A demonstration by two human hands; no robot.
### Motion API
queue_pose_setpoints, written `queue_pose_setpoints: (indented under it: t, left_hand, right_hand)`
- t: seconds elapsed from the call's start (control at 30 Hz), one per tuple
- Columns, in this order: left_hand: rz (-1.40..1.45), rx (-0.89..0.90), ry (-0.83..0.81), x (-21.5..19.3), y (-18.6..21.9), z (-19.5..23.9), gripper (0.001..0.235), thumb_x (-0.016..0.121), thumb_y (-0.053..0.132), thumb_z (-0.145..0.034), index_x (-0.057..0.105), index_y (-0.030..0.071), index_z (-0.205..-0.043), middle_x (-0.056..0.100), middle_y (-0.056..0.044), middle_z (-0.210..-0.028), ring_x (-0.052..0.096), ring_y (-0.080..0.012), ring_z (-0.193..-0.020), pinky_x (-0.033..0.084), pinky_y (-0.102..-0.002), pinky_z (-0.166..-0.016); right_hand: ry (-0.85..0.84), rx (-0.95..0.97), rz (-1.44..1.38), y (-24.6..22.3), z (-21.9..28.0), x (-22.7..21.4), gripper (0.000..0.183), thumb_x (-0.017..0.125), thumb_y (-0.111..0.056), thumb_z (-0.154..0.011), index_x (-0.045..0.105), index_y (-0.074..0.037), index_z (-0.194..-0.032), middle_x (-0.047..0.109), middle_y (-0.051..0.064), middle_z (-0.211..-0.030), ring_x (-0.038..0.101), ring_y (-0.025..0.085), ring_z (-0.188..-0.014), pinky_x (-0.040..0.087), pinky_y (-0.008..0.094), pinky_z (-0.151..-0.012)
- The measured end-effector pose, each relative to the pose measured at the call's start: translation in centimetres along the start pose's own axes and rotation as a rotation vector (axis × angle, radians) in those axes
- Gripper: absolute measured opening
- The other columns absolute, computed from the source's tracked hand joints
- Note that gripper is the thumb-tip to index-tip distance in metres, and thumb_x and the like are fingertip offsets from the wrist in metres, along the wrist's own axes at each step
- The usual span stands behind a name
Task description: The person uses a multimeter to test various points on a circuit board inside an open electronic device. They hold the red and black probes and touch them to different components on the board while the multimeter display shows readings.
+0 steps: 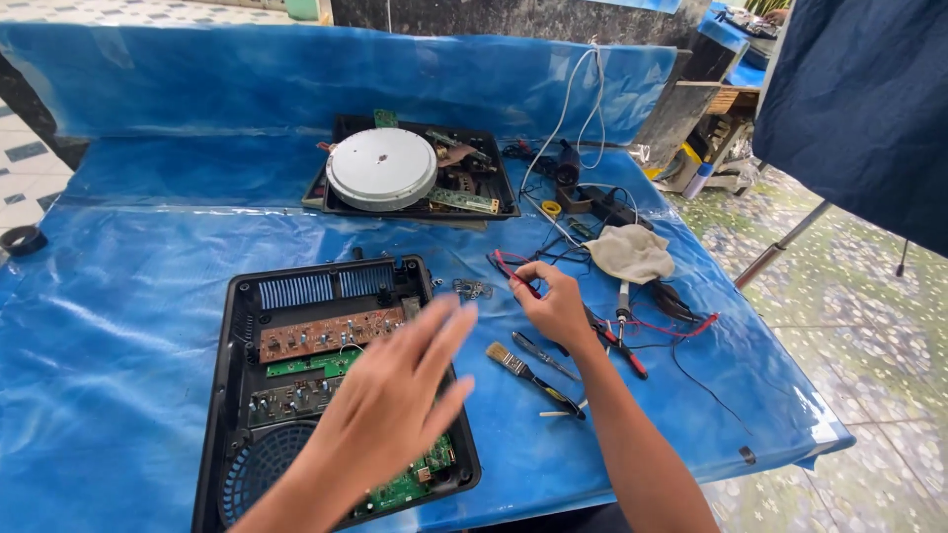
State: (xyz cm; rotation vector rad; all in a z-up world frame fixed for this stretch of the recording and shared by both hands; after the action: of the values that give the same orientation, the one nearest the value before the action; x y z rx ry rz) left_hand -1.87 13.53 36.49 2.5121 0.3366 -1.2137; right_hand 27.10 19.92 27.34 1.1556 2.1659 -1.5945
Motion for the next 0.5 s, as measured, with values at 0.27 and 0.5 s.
queue_pose_setpoints:
  t: [0.27, 0.5]
  left_hand:
    - [-0.301, 0.078, -0.056, 9.8, -7.1, -9.9, 0.108, 0.086, 0.034, -0.08, 0.023, 0.02, -0.167, 0.028, -0.02, -0.165, 0.048, -0.0367, -0.138, 0.045, -0.056, -0.101]
    - [-0.083, 0.145, -0.172, 18.4, -7.3, -14.6, 0.025, 0.06, 0.038, -0.104, 0.071, 0.022, -0.088, 0.069, 0.002, -0.067, 0.067, -0.021, -0.063, 0.046, -0.043, -0.091]
  right_hand:
    - [0.084, -0.258, -0.133, -4.4, 2.7, -2.6, 0.013, 0.074, -0.005, -0.095, 0.077, -0.01, -0.106, 0.078, 0.014, -0.094, 0.074, 0.035, -0.099, 0.057, 0.049, -0.094]
    - [0.218, -0.213, -0.079, -3.4, 4.1, -5.2, 0.015, 0.074, -0.011, -0.096, 0.078, -0.014, -0.11, 0.08, 0.008, -0.091, 0.079, 0.025, -0.089, 0.064, 0.042, -0.076]
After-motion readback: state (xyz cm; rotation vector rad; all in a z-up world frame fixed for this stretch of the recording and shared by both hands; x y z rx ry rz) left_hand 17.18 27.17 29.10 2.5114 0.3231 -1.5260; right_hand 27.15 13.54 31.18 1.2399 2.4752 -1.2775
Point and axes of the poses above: each hand's wrist, its own z-axis away from the middle knuckle, its own x-axis out of the palm, y = z × x, the point moved 4 cm from there along -z, towards the middle knuckle
